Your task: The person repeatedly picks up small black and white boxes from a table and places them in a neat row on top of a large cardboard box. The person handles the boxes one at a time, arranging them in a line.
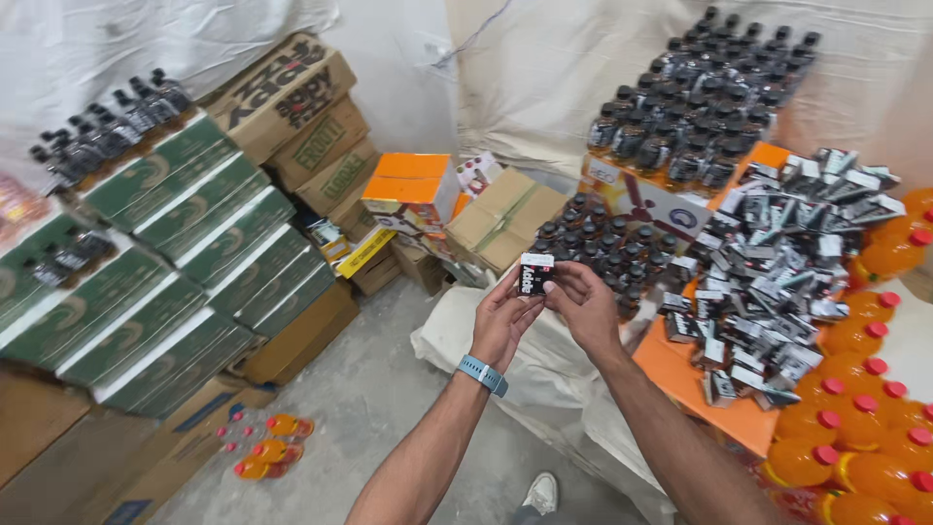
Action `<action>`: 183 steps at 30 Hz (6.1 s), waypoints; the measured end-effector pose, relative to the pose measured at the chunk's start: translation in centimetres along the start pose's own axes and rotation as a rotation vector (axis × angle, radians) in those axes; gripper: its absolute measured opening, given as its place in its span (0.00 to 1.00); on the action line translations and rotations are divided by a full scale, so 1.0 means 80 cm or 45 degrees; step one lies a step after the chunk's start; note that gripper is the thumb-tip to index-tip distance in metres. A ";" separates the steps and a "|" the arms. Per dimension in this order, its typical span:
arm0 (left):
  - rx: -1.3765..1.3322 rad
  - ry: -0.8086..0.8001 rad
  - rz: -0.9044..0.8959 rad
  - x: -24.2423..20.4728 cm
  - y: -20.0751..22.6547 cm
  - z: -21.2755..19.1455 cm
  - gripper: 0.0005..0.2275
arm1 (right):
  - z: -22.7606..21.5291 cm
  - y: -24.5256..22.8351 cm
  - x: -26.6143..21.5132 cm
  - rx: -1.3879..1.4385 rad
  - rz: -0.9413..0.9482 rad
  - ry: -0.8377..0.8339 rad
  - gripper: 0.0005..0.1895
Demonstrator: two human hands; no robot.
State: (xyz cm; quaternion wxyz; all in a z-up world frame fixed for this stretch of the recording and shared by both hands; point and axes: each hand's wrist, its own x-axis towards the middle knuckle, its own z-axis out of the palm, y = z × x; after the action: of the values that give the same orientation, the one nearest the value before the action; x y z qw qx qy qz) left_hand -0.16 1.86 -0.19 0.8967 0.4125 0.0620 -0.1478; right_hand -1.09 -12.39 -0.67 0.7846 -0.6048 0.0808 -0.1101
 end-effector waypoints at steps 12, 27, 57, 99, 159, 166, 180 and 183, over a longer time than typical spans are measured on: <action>-0.116 0.386 0.393 -0.237 0.187 -0.236 0.27 | 0.323 0.051 -0.172 0.016 0.131 -0.574 0.22; -0.297 0.964 0.880 -0.577 0.320 -0.510 0.29 | 0.677 0.161 -0.468 0.010 0.378 -1.393 0.23; -0.721 1.903 1.632 -1.084 0.485 -0.920 0.31 | 1.218 0.331 -1.074 -0.046 0.305 -2.670 0.23; -0.407 2.656 1.032 -1.434 0.629 -1.256 0.39 | 1.500 0.514 -1.554 -0.202 0.598 -3.149 0.32; 0.759 1.581 0.700 -1.236 0.596 -1.038 0.28 | 1.235 0.289 -1.017 -0.366 0.107 -2.012 0.30; 0.898 1.168 0.708 -1.065 0.594 -0.996 0.26 | 1.094 0.247 -0.865 -0.357 0.045 -1.641 0.22; 1.104 0.542 0.505 -0.758 0.446 -0.703 0.25 | 0.670 0.111 -0.622 -0.455 -0.067 -1.005 0.25; 1.142 0.427 0.471 -0.704 0.398 -0.618 0.25 | 0.566 0.089 -0.576 -0.532 -0.060 -0.898 0.25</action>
State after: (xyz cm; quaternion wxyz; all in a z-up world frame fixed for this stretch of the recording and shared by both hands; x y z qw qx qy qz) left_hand -43.00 71.03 3.68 0.6203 0.7789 0.0615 0.0694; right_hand -33.15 43.98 3.73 0.6216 -0.7535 -0.1865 0.1048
